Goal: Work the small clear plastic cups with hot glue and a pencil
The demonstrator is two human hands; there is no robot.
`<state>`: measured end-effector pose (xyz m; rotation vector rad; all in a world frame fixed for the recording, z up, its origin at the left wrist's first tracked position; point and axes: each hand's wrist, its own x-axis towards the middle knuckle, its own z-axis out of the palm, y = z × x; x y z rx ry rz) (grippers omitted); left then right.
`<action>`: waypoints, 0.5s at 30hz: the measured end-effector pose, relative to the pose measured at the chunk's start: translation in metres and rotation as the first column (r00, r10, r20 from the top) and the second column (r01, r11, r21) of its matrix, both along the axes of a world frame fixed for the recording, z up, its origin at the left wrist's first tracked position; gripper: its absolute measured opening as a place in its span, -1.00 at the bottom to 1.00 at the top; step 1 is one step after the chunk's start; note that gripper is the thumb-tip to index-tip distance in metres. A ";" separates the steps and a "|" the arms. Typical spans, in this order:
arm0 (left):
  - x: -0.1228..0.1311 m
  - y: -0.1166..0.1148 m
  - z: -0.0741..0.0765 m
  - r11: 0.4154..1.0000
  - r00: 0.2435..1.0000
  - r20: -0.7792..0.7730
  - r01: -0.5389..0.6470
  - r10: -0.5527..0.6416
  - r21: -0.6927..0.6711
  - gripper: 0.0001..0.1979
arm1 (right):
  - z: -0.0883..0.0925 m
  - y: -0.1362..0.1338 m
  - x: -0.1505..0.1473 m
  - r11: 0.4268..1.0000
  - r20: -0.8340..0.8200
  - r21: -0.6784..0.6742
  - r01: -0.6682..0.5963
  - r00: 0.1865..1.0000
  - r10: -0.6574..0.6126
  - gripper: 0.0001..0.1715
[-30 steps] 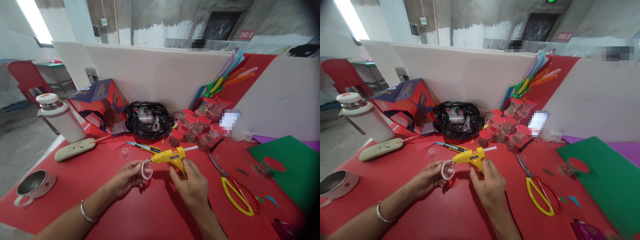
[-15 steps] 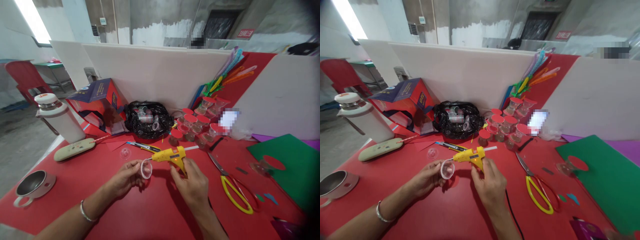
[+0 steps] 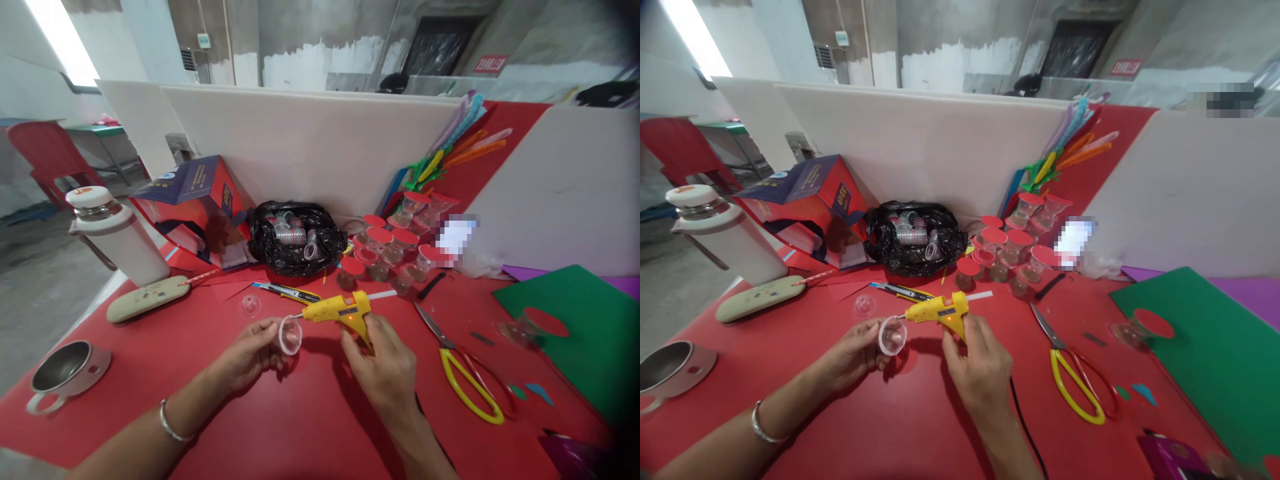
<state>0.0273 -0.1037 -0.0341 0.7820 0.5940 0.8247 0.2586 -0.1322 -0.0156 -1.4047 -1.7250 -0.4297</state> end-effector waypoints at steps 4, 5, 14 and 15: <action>0.000 0.000 -0.002 1.000 1.000 -0.019 0.001 -0.001 -0.008 -0.50 | 0.000 0.000 -0.002 1.000 -0.020 0.000 -0.024 1.000 0.024 -0.92; 0.000 0.000 -0.002 1.000 1.000 -0.021 0.003 -0.003 -0.010 -0.49 | 0.000 -0.001 -0.002 1.000 -0.024 -0.001 -0.030 0.999 0.030 -0.92; -0.001 0.001 -0.003 1.000 1.000 -0.019 -0.004 0.004 -0.020 -0.52 | 0.003 -0.003 -0.005 0.997 -0.051 -0.014 -0.082 0.995 0.081 -0.93; -0.001 0.001 -0.003 1.000 1.000 -0.018 -0.004 0.004 -0.018 -0.52 | 0.003 -0.003 -0.005 0.996 -0.052 -0.012 -0.086 0.995 0.085 -0.93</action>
